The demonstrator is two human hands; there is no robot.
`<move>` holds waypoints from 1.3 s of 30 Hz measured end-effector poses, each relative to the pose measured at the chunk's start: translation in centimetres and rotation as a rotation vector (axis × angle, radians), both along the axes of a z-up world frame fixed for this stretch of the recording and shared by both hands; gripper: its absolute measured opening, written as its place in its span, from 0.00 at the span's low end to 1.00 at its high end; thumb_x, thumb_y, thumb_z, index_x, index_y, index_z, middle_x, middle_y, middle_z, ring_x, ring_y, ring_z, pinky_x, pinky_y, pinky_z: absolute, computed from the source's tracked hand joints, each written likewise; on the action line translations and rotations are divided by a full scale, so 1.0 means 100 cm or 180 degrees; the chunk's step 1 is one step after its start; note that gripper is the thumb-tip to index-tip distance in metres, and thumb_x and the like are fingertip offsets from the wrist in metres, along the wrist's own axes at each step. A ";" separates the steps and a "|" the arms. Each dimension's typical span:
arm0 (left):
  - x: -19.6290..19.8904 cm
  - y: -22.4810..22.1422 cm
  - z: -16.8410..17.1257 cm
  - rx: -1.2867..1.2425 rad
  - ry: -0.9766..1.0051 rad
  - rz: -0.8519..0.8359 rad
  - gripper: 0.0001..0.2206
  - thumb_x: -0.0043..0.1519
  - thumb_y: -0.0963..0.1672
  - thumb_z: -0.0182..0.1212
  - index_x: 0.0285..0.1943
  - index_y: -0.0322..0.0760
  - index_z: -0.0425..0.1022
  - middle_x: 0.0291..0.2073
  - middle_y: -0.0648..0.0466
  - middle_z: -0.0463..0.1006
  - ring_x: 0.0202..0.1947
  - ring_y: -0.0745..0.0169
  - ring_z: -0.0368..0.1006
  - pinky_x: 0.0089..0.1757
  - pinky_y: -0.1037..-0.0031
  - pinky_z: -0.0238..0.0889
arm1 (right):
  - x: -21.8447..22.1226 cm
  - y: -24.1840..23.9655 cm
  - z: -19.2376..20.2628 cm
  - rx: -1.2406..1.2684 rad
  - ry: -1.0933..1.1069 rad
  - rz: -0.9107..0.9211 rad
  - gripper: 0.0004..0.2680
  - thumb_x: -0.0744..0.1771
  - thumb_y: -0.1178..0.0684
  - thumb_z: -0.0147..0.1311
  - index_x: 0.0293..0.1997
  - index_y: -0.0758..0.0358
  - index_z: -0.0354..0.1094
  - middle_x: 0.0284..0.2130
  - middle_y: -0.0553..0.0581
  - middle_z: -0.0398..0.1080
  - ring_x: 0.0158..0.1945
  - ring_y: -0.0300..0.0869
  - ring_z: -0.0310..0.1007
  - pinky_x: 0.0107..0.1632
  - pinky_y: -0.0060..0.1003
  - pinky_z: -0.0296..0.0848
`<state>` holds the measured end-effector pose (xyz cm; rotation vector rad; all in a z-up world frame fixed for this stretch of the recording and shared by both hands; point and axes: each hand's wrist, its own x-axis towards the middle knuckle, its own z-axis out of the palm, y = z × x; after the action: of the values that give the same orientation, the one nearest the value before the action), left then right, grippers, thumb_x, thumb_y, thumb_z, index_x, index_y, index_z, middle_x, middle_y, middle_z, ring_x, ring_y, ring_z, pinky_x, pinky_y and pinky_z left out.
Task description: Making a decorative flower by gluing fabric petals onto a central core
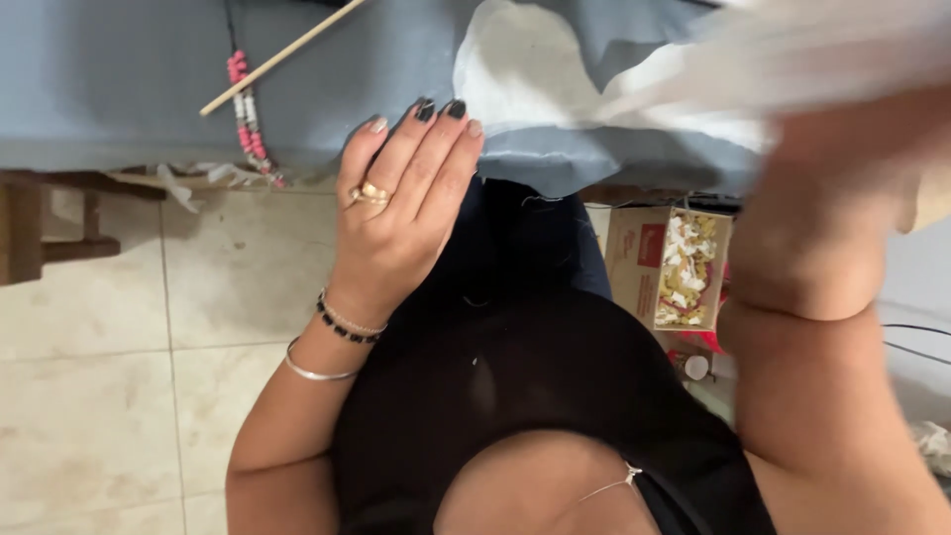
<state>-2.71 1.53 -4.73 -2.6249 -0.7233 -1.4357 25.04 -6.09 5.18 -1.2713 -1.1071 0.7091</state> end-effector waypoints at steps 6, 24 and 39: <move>-0.003 -0.004 -0.002 -0.0046 0.0047 -0.0031 0.08 0.72 0.40 0.61 0.55 0.40 0.85 0.55 0.56 0.81 0.58 0.60 0.73 0.59 0.64 0.60 | 0.053 -0.057 -0.055 0.0484 0.2067 -0.1523 0.57 0.44 0.31 0.51 0.88 0.50 0.40 0.75 0.64 0.62 0.55 0.69 0.77 0.72 0.78 0.79; -0.003 0.001 -0.006 -0.0070 0.0243 -0.0141 0.08 0.72 0.39 0.61 0.58 0.37 0.81 0.57 0.52 0.80 0.59 0.57 0.74 0.61 0.63 0.58 | -0.028 0.063 -0.100 0.1173 0.1067 0.0444 0.27 0.64 0.21 0.45 0.48 0.58 0.70 0.40 0.57 0.73 0.44 0.47 0.75 0.51 0.43 0.75; -0.008 0.003 -0.006 -0.0116 0.0362 -0.0199 0.09 0.74 0.40 0.58 0.60 0.38 0.82 0.60 0.53 0.79 0.62 0.58 0.72 0.63 0.64 0.57 | -0.033 0.077 -0.118 0.1547 0.0200 0.0127 0.24 0.66 0.28 0.49 0.43 0.68 0.63 0.32 0.65 0.65 0.36 0.53 0.67 0.43 0.49 0.70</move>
<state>-3.54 1.85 -5.34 -2.7536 -0.6670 -1.2864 21.75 1.58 -6.58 -0.8101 -1.1676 0.4657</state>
